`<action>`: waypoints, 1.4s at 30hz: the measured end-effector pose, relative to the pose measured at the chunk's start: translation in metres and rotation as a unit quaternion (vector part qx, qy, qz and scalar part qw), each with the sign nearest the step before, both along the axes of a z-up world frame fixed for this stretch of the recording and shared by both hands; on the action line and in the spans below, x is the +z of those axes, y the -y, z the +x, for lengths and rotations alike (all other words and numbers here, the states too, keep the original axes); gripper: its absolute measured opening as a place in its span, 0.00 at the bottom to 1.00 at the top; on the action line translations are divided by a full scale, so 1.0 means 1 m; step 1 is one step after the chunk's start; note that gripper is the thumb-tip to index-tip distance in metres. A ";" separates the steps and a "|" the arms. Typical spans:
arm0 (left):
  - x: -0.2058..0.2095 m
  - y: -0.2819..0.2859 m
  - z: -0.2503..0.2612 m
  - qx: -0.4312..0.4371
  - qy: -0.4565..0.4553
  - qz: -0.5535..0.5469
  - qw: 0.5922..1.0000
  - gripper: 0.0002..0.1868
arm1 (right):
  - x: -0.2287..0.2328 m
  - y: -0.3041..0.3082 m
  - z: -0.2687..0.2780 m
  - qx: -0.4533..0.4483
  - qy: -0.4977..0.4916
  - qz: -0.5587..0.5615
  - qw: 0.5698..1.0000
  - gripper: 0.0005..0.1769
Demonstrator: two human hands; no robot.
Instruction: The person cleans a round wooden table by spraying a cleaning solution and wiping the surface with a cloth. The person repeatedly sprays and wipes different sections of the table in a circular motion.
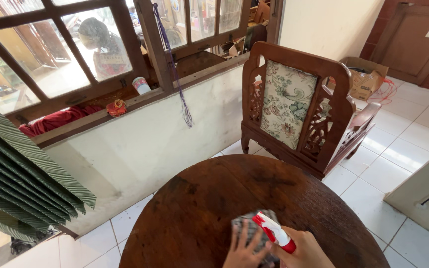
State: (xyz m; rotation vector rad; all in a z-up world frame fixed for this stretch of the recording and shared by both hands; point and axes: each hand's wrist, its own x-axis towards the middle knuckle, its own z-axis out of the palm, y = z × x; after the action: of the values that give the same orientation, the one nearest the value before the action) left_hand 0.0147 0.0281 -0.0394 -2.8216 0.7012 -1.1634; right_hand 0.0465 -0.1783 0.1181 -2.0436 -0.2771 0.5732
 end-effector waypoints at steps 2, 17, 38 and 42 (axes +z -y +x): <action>0.001 0.002 0.004 -0.015 -0.122 0.001 0.992 0.34 | 0.004 0.000 0.000 -0.004 0.005 -0.001 1.000 0.29; 0.023 -0.026 -0.010 -0.002 -0.043 -0.077 0.996 0.36 | -0.011 0.003 0.005 0.018 0.019 -0.042 0.999 0.30; -0.020 -0.027 0.002 0.004 -0.132 -0.037 0.991 0.32 | -0.045 0.012 0.020 0.020 0.046 -0.064 0.997 0.34; -0.013 -0.020 0.008 -0.039 -0.194 -0.069 0.978 0.30 | -0.056 0.015 0.027 0.014 0.053 -0.081 0.995 0.38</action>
State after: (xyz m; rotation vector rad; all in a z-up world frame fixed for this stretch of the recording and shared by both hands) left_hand 0.0224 0.0484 -0.0519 -3.2073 0.7794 -0.6934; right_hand 0.0737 -0.1929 0.0619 -2.2347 -0.3313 0.5203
